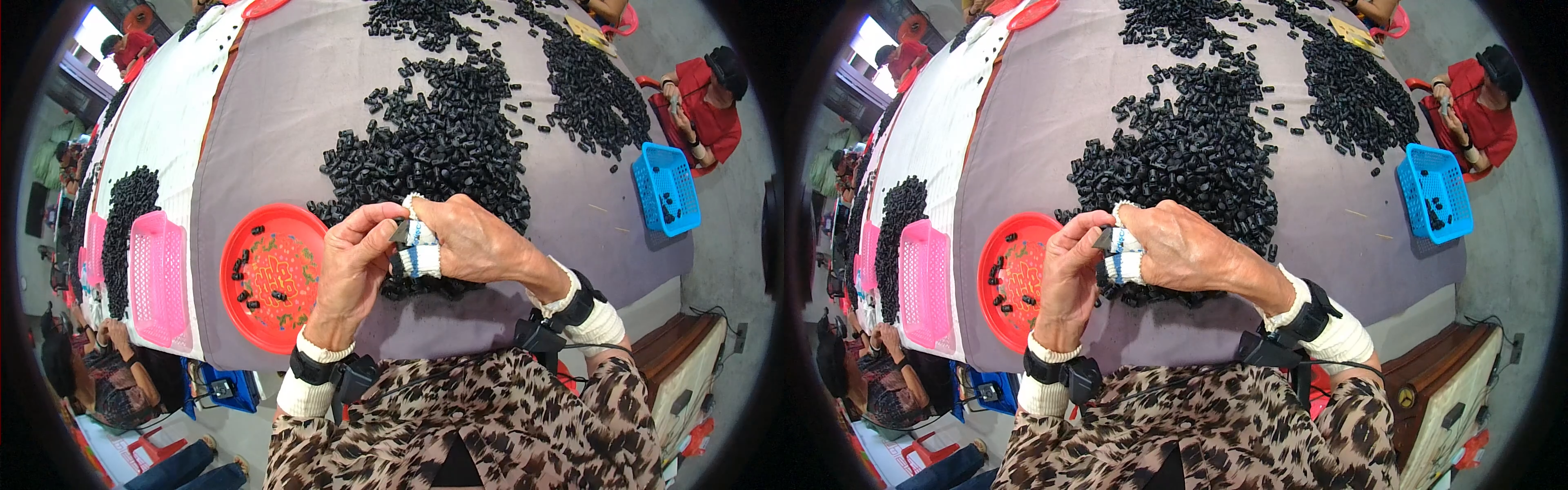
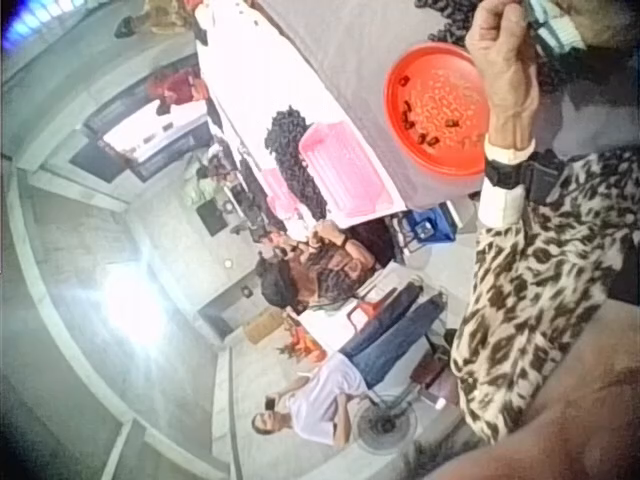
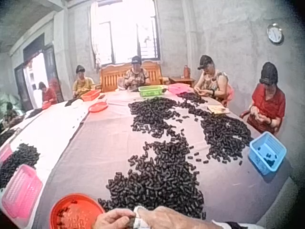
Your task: Sorting and cleaning small black shoe components at a production table.
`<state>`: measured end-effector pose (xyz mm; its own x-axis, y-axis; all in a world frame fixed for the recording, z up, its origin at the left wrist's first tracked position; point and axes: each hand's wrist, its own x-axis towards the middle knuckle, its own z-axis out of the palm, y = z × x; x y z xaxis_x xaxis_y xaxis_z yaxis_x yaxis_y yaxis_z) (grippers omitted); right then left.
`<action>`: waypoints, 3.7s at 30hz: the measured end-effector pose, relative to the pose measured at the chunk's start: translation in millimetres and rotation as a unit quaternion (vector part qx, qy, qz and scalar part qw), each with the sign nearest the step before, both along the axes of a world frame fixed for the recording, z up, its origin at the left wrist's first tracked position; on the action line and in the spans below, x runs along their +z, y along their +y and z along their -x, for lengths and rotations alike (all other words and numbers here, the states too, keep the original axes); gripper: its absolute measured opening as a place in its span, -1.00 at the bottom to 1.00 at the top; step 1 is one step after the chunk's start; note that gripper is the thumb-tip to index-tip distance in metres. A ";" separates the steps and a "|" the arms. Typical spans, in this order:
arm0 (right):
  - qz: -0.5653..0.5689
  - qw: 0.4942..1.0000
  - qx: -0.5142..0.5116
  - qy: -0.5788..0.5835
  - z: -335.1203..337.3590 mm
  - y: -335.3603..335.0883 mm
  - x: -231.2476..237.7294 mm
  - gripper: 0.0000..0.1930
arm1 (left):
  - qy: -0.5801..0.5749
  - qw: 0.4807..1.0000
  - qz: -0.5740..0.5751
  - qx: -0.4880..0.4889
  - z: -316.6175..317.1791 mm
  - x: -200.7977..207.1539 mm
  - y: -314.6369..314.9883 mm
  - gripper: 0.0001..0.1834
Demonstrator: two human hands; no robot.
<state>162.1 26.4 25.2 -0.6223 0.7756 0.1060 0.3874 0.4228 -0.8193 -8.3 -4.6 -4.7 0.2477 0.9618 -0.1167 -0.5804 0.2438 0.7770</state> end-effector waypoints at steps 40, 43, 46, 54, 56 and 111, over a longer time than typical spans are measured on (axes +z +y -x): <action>0.054 0.995 -0.073 0.041 -0.8 -0.8 10.5 -0.63 | -0.049 0.999 0.006 0.003 -2.8 -4.7 -3.5 -0.72; 0.047 0.995 -0.079 0.044 -1.9 -0.3 10.0 -0.63 | -0.052 0.998 0.014 0.008 -3.7 -5.2 -3.7 -0.69; 0.041 0.995 -0.079 0.046 -1.1 -0.5 9.9 -0.64 | -0.080 0.997 0.017 0.004 -2.3 -9.3 -4.7 -0.67; 0.047 0.994 -0.078 0.055 2.1 -2.5 11.1 -0.66 | -0.151 0.988 0.005 -0.009 0.6 -22.0 -5.3 -0.67; 0.046 0.994 -0.076 0.058 2.0 -2.5 10.4 -0.67 | -0.157 0.988 0.007 -0.010 0.2 -21.1 -6.3 -0.67; -0.003 1.000 -0.028 -0.007 -2.5 0.6 -2.5 -0.63 | -0.053 0.998 0.023 0.007 -4.9 -14.6 -6.1 -0.70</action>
<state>164.6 27.0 22.6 -0.5802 0.8081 0.1019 0.4216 0.4050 -0.8113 -3.4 -10.7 -19.4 0.2483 0.9593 -0.1344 -0.6616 0.2693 0.6998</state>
